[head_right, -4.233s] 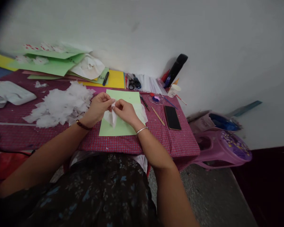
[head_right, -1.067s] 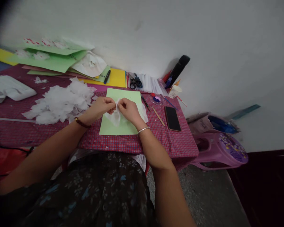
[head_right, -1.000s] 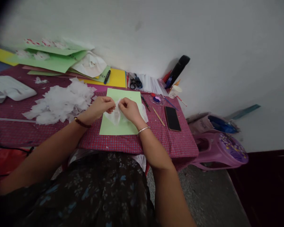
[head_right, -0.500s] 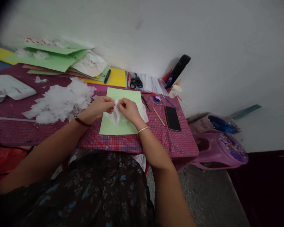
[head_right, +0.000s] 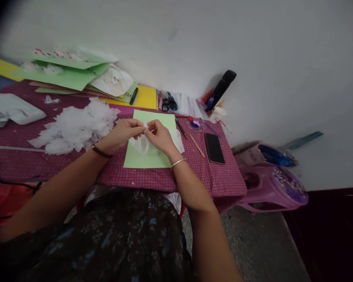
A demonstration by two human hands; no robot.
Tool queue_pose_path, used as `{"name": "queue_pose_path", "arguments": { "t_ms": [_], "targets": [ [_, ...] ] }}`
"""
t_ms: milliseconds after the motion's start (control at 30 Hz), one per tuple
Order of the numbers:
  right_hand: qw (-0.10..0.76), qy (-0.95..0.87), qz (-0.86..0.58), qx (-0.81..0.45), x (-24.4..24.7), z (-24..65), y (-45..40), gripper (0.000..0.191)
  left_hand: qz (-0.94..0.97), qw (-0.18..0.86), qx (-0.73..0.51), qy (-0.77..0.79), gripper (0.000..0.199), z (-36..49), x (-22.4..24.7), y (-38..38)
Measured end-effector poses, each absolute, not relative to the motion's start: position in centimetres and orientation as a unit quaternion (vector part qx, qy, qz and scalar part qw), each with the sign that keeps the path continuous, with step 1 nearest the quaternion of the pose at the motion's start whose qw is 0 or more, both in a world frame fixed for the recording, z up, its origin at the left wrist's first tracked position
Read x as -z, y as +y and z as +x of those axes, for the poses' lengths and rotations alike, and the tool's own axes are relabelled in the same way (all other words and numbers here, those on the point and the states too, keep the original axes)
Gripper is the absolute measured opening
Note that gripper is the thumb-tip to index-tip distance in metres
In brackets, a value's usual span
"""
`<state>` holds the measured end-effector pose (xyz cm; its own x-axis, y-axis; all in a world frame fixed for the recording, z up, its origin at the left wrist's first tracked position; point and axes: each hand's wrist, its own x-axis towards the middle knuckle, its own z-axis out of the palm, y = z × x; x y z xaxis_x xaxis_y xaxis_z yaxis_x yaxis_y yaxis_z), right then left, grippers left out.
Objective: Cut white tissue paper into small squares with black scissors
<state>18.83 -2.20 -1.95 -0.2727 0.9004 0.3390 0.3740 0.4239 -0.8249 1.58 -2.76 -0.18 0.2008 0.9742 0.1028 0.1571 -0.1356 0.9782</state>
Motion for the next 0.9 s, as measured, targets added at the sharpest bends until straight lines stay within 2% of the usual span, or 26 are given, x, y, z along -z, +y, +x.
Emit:
{"name": "queue_pose_path", "arguments": {
  "t_ms": [100, 233, 367, 433, 567, 733, 833, 900],
  "targets": [
    [0.411, -0.736, -0.465, -0.272, 2.0, 18.8, -2.2, 0.008, 0.669, 0.398, -0.439, 0.448, 0.012, 1.7, 0.0, -3.0],
    [0.385, -0.749, -0.506, -0.185, 1.7, 18.9, -2.4, 0.017, 0.698, 0.309, -0.435, 0.477, 0.009, 1.8, 0.3, -2.9],
    [0.366, -0.748, -0.541, -0.12, 1.1, 19.0, -2.7, 0.015, 0.696, 0.223, -0.426, 0.534, 0.01, 1.9, 0.8, -2.6],
    [0.366, -0.748, -0.541, -0.118, 1.1, 19.0, -2.8, 0.014, 0.674, 0.264, -0.428, 0.541, 0.008, 2.0, 0.9, -2.6],
    [0.368, -0.755, -0.525, -0.138, 1.5, 18.9, -2.6, 0.015, 0.621, 0.438, -0.4, 0.512, 0.016, 2.6, 0.7, -2.9],
    [0.369, -0.762, -0.512, -0.148, 1.7, 18.9, -2.6, 0.016, 0.572, 0.534, -0.404, 0.473, 0.019, 3.0, 0.8, -3.0],
    [0.374, -0.748, -0.525, -0.156, 1.4, 18.8, -2.8, 0.013, 0.544, 0.548, -0.439, 0.459, 0.022, 3.0, 1.1, -2.8],
    [0.381, -0.739, -0.535, -0.151, 1.1, 18.8, -2.9, 0.01, 0.556, 0.505, -0.457, 0.475, 0.021, 3.0, 1.3, -2.6]
  ]
}}
